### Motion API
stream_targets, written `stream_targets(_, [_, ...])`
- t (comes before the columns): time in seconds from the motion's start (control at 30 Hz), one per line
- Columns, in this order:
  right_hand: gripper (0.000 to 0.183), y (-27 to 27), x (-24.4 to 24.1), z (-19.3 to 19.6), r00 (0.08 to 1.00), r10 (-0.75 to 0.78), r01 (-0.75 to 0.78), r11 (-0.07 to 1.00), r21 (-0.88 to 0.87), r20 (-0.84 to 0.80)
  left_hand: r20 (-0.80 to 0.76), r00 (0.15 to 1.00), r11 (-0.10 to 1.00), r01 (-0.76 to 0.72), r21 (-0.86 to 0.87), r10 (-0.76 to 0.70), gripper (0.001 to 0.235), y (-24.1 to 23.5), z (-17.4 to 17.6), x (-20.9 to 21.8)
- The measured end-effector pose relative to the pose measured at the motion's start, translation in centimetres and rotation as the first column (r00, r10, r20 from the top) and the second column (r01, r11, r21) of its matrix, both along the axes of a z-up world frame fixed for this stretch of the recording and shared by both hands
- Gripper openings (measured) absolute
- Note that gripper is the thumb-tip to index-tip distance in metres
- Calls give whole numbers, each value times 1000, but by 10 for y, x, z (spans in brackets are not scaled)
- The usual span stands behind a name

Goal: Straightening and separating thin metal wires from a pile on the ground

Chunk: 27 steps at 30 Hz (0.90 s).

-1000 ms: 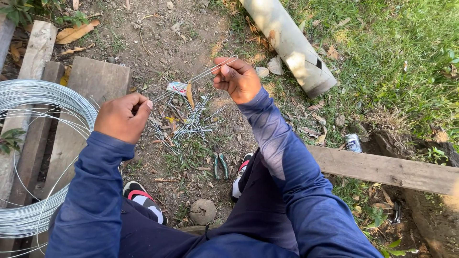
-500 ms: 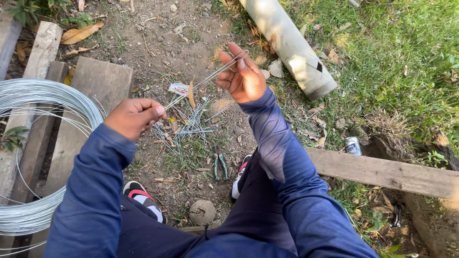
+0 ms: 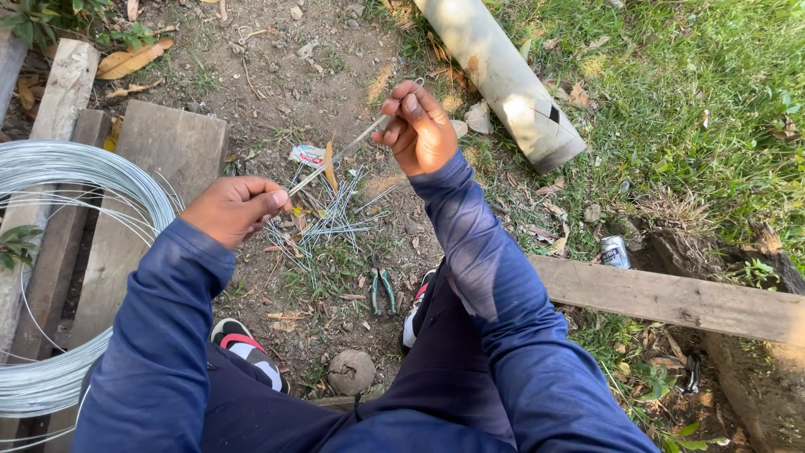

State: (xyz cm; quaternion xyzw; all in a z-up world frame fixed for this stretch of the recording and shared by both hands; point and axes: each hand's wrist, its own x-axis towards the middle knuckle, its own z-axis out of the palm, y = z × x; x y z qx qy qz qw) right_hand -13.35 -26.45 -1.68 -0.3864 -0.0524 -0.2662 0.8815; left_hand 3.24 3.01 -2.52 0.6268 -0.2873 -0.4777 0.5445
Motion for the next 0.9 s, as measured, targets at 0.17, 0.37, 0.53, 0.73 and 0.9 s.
stream_targets(0.17, [45, -11, 0, -9, 986, 36, -35, 999, 7, -165, 481, 873, 985, -143, 99, 78, 17, 7, 48, -10])
stream_targets(0.37, [46, 8, 1, -5, 945, 98, -128, 989, -74, -312, 724, 682, 981, -191, 41, 102, 18, 5, 60, -26])
stream_targets(0.53, [44, 5, 14, -32, 934, -6, -34, 994, -105, -358, 755, 649, 985, -171, 32, 88, 16, 5, 58, -29])
stream_targets(0.73, [36, 2, 12, -28, 937, -2, -64, 982, -180, -349, 652, 757, 994, -97, 51, 40, 18, 12, 74, -29])
stream_targets(0.9, [30, 0, 11, -29, 940, -8, -79, 968, -239, -342, 662, 746, 989, -139, 48, 73, 14, 6, 55, -30])
